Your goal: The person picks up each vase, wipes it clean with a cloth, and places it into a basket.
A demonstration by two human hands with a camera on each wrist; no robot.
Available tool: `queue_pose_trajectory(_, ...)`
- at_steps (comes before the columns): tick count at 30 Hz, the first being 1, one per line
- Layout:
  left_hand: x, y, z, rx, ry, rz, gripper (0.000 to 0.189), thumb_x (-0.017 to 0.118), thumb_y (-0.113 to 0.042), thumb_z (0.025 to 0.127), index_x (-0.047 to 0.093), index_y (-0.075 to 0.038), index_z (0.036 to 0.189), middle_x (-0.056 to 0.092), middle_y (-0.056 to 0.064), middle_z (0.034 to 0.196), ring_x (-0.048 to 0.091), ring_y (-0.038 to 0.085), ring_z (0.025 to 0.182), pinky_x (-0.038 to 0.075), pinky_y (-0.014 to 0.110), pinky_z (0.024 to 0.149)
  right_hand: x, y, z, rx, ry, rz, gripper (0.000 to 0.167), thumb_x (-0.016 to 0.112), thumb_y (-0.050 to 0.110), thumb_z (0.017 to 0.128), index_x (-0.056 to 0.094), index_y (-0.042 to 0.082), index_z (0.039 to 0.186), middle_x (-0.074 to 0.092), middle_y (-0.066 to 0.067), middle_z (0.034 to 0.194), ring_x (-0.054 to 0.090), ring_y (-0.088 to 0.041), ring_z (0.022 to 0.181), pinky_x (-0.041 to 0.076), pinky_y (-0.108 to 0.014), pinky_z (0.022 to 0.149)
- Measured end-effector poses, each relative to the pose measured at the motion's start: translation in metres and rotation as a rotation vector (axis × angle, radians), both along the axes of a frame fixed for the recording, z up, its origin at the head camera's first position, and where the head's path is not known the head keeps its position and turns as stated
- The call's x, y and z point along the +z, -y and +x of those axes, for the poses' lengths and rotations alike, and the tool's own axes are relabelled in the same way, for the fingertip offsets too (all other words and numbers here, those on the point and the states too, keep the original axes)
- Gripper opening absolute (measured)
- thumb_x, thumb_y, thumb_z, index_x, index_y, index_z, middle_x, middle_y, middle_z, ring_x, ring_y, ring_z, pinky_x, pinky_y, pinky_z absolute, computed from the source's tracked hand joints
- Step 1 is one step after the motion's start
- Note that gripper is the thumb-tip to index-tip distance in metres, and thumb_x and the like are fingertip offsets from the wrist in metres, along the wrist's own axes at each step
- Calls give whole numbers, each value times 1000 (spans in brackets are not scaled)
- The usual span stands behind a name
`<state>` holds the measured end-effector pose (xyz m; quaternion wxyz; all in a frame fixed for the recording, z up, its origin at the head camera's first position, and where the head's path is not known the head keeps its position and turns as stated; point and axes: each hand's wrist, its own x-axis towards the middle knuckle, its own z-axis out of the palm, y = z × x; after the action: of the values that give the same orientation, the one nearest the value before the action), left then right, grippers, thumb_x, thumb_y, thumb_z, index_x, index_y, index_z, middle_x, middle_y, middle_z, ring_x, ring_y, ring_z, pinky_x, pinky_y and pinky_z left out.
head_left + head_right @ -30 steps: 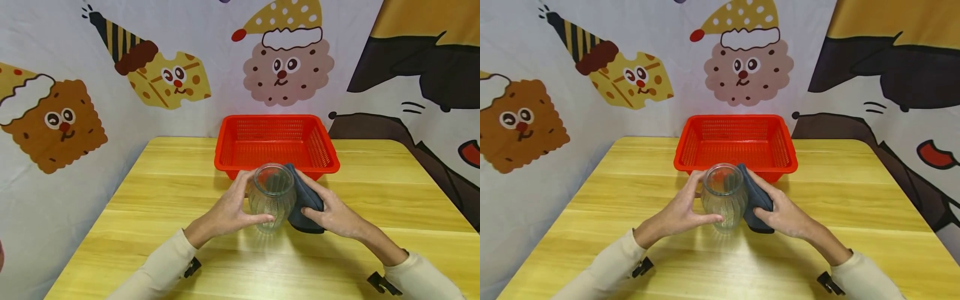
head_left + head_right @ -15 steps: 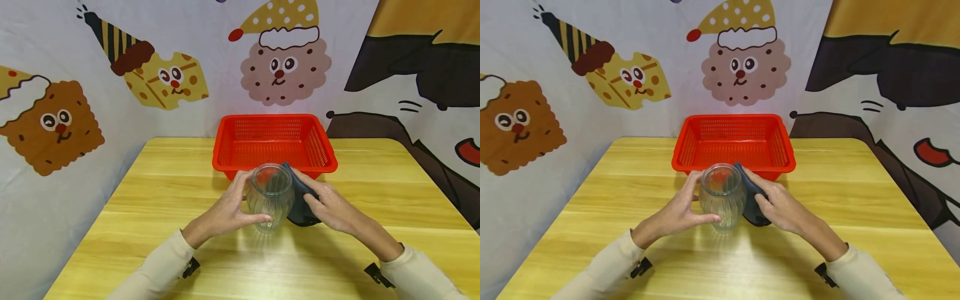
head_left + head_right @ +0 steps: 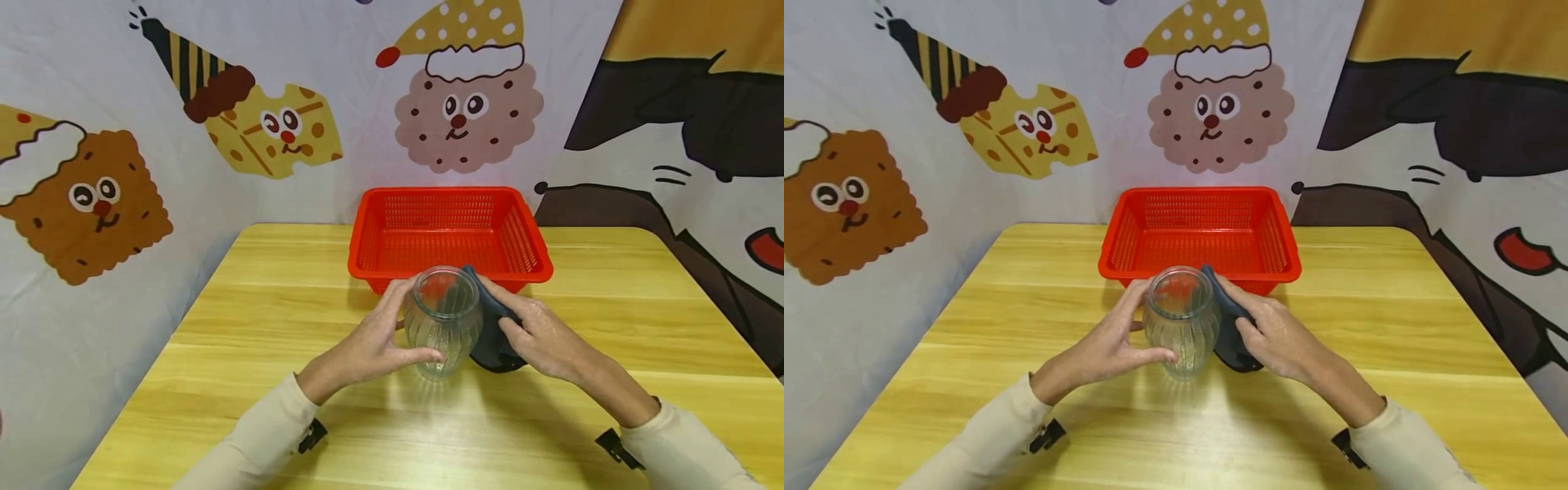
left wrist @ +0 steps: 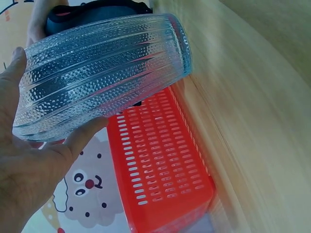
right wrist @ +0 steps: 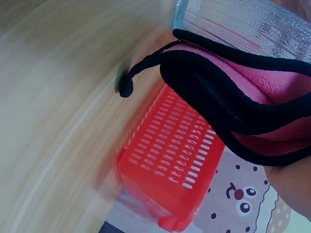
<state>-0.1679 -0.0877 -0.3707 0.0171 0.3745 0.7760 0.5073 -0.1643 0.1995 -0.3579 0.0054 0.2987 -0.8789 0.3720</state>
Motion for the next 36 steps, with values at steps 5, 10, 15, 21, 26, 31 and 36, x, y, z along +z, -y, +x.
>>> queue_pose_trajectory(5,-1,0,1,-2,17,3,104,90,-22,81,22,-23,160,35,10,148,43,27,136,50,53,97,-3,0,1,-7,-15,16,73,46,-5,97,29,22,162,42,-9,155,55,-23,102,47,-39,85)
queue_pose_trajectory(10,-2,1,1,-8,22,11,103,89,-20,82,22,-26,160,34,10,149,42,28,137,50,53,98,-3,0,1,-15,-1,18,72,46,-5,97,30,21,162,43,-9,155,55,-23,102,48,-40,84)
queue_pose_trajectory(15,-4,2,2,-20,7,2,105,87,-20,83,18,-26,161,33,11,150,42,28,137,47,52,101,-3,0,1,-27,43,34,70,46,-3,98,31,22,162,47,-9,152,56,-23,102,49,-45,85)
queue_pose_trajectory(21,-5,1,4,-30,-11,7,107,87,-17,83,15,-25,162,34,14,148,43,29,135,46,49,103,-4,1,2,-18,59,49,71,46,-3,98,30,22,162,45,-8,153,55,-24,105,47,-46,87)
queue_pose_trajectory(26,-5,1,4,-47,6,15,106,87,-16,84,15,-25,162,33,15,146,43,31,134,47,47,102,-5,0,2,-3,63,63,71,46,-3,99,27,21,163,39,-6,157,52,-23,108,44,-44,88)
queue_pose_trajectory(31,-4,0,0,-63,-8,27,108,87,-15,83,14,-25,162,32,14,148,43,31,134,49,46,99,-3,-2,-1,14,77,56,70,45,-2,99,25,21,163,36,-4,159,53,-22,107,45,-39,85)
queue_pose_trajectory(36,-3,-1,-3,-62,1,25,108,88,-14,82,15,-24,162,33,14,147,42,29,135,50,46,99,-1,-4,-3,24,88,58,71,45,-3,99,24,21,163,34,-3,160,47,-21,129,39,-51,107)
